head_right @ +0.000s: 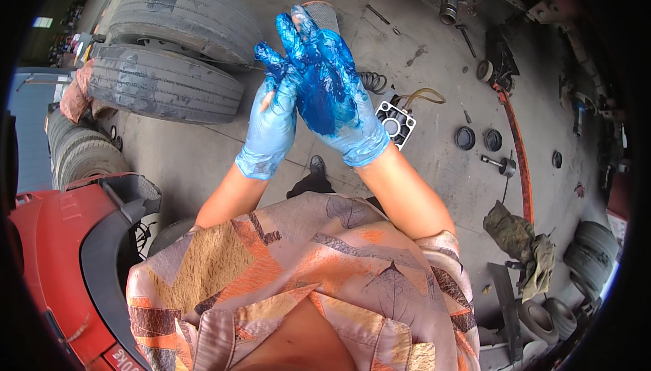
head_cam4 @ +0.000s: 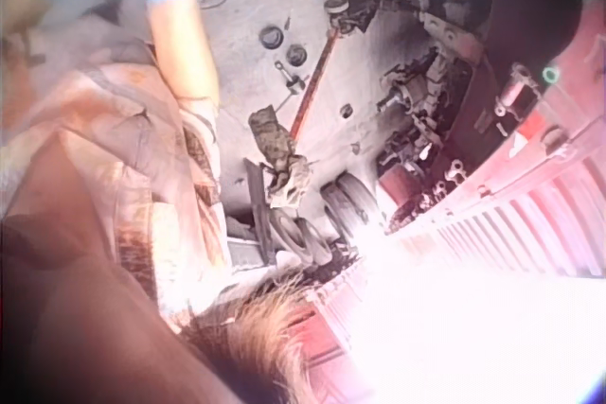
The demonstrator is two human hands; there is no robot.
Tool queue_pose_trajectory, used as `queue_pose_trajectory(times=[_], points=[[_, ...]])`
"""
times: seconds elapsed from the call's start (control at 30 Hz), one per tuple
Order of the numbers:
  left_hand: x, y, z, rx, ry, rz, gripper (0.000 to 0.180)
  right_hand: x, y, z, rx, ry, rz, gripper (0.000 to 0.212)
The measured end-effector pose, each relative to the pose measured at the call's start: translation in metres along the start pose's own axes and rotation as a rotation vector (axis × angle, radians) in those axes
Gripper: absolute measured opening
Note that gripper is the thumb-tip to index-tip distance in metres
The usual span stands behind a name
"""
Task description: The person scoops blue grease from a container and applies it to several metal rings, rubbing it evenly over their surfaces. The person then applies the grease to a cylindrical metal component, spreading it around the exterior.
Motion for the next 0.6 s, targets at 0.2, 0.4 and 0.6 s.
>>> queue_pose_trajectory(times=[0.2,0.4,0.6], points=[[0.037,-0.051,-0.082,0.064,0.103,-0.012,0.026,-0.024,-0.041,0.001,-0.01,0.063,0.07,0.053],[0.033,-0.039,-0.045,-0.183,-0.54,0.21,0.035,-0.034,-0.041,0.002,-0.004,0.178,0.069,0.055],[0.016,-0.04,-0.041,-0.091,0.142,-0.092,0.024,-0.034,-0.029,-0.001,0.012,0.273,0.042,0.059]])
Point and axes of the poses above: each hand's wrist, its own y-axis away from the middle knuckle, its own z-axis out of the palm, x = y × z, the point moved 7 cm from there along -y, towards the middle knuckle, and after that the axes turned 1 degree about -z, right-handed, at the moved point
